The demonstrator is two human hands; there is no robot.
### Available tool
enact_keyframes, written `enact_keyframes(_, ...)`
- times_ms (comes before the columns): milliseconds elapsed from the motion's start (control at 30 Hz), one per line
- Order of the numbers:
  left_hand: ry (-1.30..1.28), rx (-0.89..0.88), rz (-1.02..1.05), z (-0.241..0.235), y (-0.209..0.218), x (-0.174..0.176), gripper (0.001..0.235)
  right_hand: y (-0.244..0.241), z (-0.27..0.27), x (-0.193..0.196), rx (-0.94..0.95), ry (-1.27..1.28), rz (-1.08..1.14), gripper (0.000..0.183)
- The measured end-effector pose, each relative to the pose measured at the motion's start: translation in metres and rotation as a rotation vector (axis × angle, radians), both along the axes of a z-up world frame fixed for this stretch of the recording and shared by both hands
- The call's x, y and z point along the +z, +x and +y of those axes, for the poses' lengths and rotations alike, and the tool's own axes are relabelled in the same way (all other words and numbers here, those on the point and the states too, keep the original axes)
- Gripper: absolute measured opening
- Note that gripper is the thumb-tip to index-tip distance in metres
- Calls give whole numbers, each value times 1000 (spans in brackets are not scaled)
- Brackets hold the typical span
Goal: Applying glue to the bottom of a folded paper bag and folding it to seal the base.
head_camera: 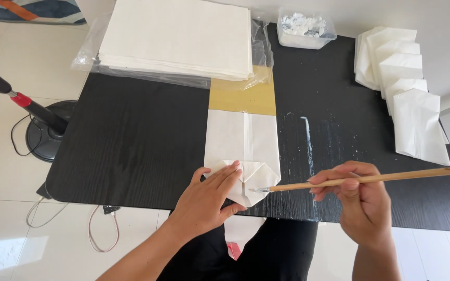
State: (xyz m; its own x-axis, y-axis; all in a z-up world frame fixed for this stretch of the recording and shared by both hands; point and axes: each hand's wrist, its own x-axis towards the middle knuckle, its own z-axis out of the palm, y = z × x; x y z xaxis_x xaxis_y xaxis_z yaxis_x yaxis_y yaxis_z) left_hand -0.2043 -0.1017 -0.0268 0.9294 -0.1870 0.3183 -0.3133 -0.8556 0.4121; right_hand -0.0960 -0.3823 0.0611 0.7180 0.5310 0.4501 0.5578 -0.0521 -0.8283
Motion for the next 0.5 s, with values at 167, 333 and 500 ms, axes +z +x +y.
enact_keyframes(167,101,-13,3,0,6,-3,85,-14,15,6,66,-59,-67,26)
enact_keyframes(333,162,-62,-21,7,17,-6,93,-19,25,8,80,-120,-57,29)
enact_keyframes(500,165,-128,64,10,20,-18,96,-21,29,5,85,-176,87,41)
